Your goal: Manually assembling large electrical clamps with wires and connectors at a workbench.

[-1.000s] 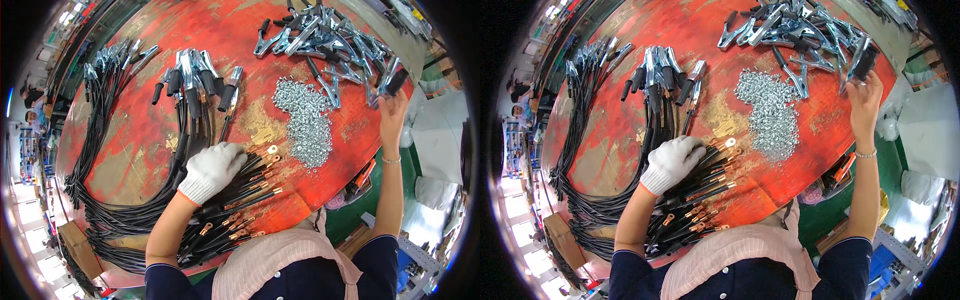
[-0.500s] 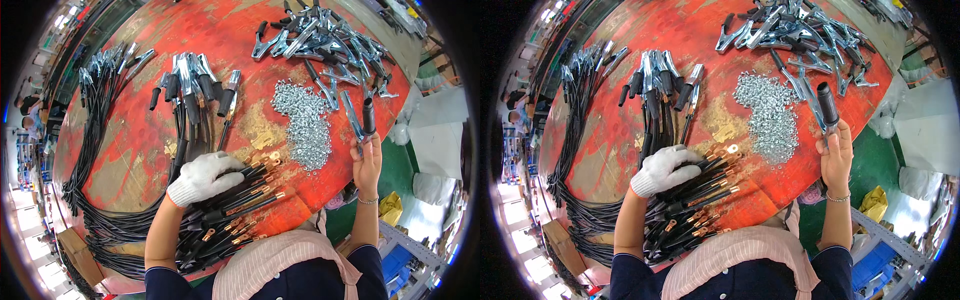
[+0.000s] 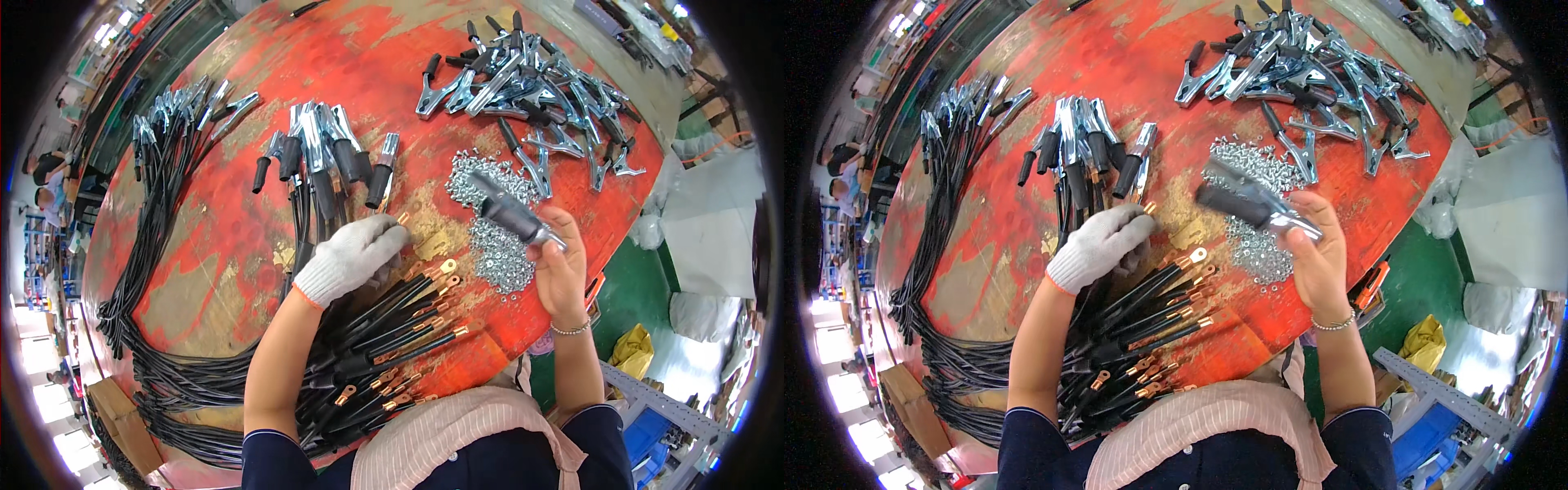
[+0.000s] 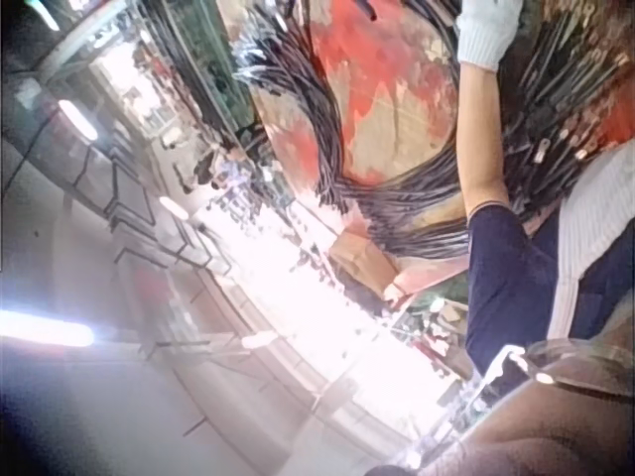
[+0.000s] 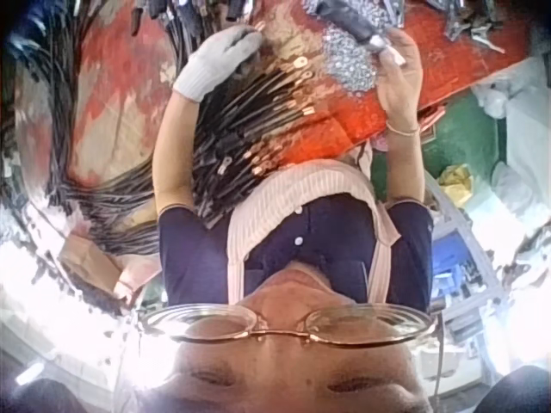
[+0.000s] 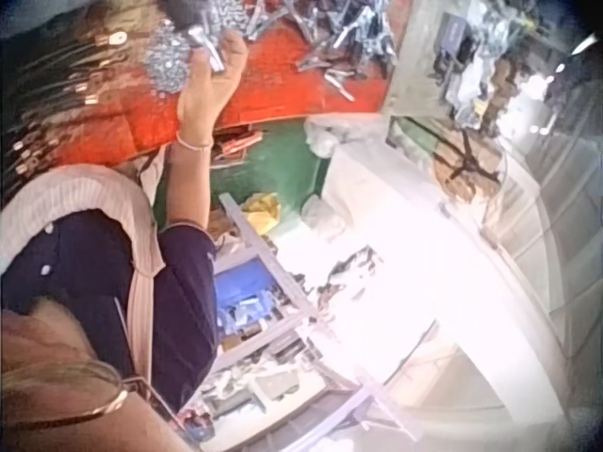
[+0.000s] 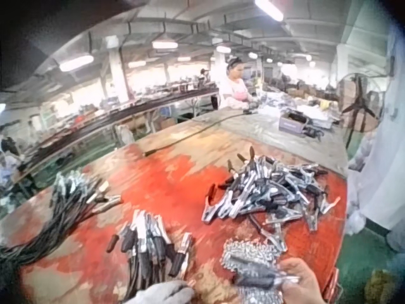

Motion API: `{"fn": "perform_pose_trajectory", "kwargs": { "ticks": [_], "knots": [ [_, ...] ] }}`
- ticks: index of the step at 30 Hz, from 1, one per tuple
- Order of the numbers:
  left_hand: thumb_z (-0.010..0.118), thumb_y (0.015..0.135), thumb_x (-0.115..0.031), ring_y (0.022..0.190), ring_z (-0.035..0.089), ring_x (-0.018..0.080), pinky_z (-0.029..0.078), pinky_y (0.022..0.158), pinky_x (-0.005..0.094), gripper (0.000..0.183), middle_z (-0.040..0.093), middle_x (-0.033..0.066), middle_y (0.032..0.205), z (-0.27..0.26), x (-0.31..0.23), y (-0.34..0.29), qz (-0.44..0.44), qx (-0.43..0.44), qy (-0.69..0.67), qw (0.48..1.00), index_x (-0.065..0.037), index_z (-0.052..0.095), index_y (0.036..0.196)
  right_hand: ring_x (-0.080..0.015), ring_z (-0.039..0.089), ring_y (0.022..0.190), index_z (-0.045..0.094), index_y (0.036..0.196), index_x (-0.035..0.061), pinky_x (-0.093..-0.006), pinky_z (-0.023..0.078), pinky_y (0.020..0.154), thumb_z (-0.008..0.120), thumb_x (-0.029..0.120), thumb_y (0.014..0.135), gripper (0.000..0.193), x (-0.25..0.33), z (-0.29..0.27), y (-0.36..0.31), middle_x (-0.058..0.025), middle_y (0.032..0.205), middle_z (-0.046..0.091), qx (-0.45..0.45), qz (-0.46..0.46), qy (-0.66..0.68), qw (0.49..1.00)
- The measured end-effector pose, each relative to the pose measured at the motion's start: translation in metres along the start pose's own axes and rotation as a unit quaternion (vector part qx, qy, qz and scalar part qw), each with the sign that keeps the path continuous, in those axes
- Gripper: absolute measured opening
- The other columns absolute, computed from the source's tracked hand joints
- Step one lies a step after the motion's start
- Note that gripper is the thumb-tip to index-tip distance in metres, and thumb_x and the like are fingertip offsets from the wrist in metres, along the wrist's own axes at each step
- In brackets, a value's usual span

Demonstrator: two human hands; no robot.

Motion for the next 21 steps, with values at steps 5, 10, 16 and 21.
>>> {"fn": "perform_pose_trajectory", "kwargs": {
  "ticks": [5, 10, 16, 21],
  "knots": [
    [0.053, 0.098, -0.033, 0.06, 0.05, 0.0064, 0.042, 0.052, 0.0229, 0.03, 0.055, -0.0011, 0.07, 0.013, 0.008, 0.003, 0.053, -0.013, -0.055, 0.997, -0.004, 0.061, 0.099, -0.0173, 0.06, 0.105, 0.051, 0.126, -0.0004, -0.0313, 0.048, 0.09, 0.071, 0.013, 0.089, 0.044, -0.01, 0.011, -0.001, -0.0098, 0.114, 0.062, -0.005, 0.014, 0.062, 0.998],
    [0.057, 0.096, -0.029, 0.063, 0.056, 0.0084, 0.048, 0.059, 0.0264, 0.031, 0.06, 0.0038, 0.07, 0.023, -0.012, -0.022, 0.098, -0.029, 0.02, 0.995, -0.002, 0.065, 0.11, -0.023, 0.058, 0.113, 0.047, 0.126, 0.0003, -0.0385, 0.043, 0.102, 0.066, 0.013, 0.093, 0.041, -0.007, 0.022, 0.005, -0.0126, 0.12, 0.06, -0.01, -0.011, 0.041, 0.999],
    [0.058, 0.092, -0.043, 0.069, 0.066, 0.0275, 0.05, 0.066, 0.0361, 0.037, 0.066, 0.0132, 0.075, 0.023, -0.02, -0.029, 0.074, -0.01, 0.083, 0.994, -0.007, 0.069, 0.098, -0.0169, 0.059, 0.098, 0.046, 0.122, 0.0014, -0.0354, 0.046, 0.092, 0.06, 0.012, 0.094, 0.033, 0.001, 0.066, 0.004, -0.0119, 0.113, 0.061, 0.054, -0.005, -0.024, 0.998],
    [0.062, 0.091, -0.042, 0.064, 0.064, 0.0202, 0.049, 0.062, 0.0339, 0.038, 0.064, 0.0124, 0.069, 0.024, -0.014, -0.029, 0.074, -0.007, 0.01, 0.997, -0.005, 0.069, 0.093, -0.0171, 0.06, 0.097, 0.045, 0.122, 0.0017, -0.0349, 0.048, 0.089, 0.066, 0.02, 0.091, 0.04, 0.011, 0.067, 0.006, -0.0116, 0.11, 0.062, 0.074, -0.027, -0.083, 0.993]
  ]
}}
Point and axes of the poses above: each hand's wrist, its own y-axis towards the middle knuckle, its own z-axis out of the palm, x = y × z, the point moved 9 cm from there along y, towards the middle knuckle
